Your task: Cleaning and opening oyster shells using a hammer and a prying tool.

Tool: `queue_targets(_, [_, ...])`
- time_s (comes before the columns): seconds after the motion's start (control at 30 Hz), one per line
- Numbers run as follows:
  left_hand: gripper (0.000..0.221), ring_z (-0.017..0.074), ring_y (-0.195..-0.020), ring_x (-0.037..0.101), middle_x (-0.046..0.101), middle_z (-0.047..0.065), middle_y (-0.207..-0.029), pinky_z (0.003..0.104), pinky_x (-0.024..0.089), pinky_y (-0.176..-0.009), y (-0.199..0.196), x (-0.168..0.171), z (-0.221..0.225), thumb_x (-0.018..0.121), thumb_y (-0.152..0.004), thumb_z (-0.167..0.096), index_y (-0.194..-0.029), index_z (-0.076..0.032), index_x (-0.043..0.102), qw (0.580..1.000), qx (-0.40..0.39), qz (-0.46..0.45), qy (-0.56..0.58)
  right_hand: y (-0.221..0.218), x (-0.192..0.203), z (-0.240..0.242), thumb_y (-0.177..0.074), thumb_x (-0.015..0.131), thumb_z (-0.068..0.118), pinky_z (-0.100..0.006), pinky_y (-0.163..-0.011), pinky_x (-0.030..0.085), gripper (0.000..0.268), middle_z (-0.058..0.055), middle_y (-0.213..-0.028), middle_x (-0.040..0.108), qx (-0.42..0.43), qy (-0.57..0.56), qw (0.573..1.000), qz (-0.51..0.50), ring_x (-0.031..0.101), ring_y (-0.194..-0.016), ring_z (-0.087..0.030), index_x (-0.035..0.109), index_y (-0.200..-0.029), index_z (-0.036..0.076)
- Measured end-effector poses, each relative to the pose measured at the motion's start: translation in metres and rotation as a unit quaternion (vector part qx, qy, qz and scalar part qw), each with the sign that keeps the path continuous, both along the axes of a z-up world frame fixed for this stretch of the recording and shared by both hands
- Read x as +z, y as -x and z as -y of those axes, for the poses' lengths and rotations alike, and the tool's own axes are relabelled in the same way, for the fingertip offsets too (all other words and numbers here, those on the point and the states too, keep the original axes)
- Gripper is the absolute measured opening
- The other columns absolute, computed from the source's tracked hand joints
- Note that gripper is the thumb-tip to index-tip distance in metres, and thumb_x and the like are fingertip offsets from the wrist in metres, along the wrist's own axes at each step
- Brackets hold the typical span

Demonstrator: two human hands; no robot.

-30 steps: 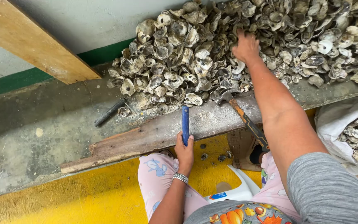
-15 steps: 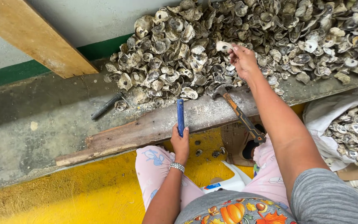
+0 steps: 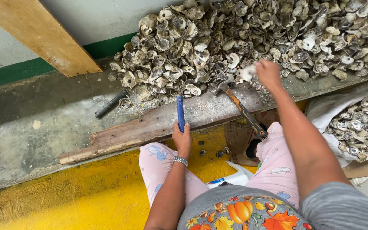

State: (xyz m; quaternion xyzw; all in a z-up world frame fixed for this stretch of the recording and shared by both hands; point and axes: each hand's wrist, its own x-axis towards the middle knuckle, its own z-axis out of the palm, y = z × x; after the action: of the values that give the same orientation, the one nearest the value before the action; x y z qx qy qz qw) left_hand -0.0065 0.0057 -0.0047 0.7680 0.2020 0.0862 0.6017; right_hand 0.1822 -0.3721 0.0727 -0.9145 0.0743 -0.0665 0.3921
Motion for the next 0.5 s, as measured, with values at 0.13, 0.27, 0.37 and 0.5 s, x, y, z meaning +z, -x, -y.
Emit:
queue_targets(0.13, [0.032,0.0121,-0.074,0.056,0.063,0.005,-0.084,0.030,0.050,-0.072,0.000,0.005,-0.003,0.071,-0.093,-0.018,-0.120,-0.004,0.061,1.000,0.000,0.016,0.001,0.089,-0.014,0.111,-0.108,0.057,0.027,-0.040,-0.067,0.051,0.028,-0.013,-0.082,0.071,-0.027,0.110,0.991,-0.067,0.063,-0.068,-0.022,0.074,-0.109,0.005])
queue_targets(0.27, [0.032,0.0120,-0.074,0.054,0.062,0.005,-0.084,0.030,0.050,-0.072,-0.001,0.004,-0.003,0.070,-0.093,-0.018,-0.120,-0.004,0.061,1.000,0.001,-0.002,0.023,0.180,-0.056,0.195,-0.104,0.058,0.038,-0.053,-0.091,0.053,0.041,-0.025,-0.111,0.072,-0.028,0.299,0.941,-0.154,0.068,-0.105,-0.045,0.073,-0.125,0.006])
queue_targets(0.37, [0.032,0.0115,-0.074,0.055,0.062,0.004,-0.085,0.029,0.050,-0.072,0.001,-0.005,0.002,0.071,-0.093,-0.018,-0.121,-0.004,0.061,1.000,-0.002,0.008,0.021,0.203,-0.066,0.203,-0.097,0.064,0.038,-0.052,-0.096,0.052,0.047,-0.025,-0.123,0.071,-0.062,0.315,0.915,-0.246,0.066,-0.112,-0.045,0.069,-0.132,0.008])
queue_targets(0.5, [0.031,0.0115,-0.073,0.055,0.062,0.004,-0.085,0.029,0.049,-0.069,0.005,0.003,0.004,0.071,-0.094,-0.019,-0.119,-0.004,0.061,1.000,-0.017,0.005,0.007,0.153,-0.061,0.144,-0.102,0.062,0.043,-0.048,-0.103,0.052,0.049,-0.022,-0.128,0.070,0.010,0.308,0.917,-0.253,0.068,-0.116,-0.039,0.067,-0.135,0.007])
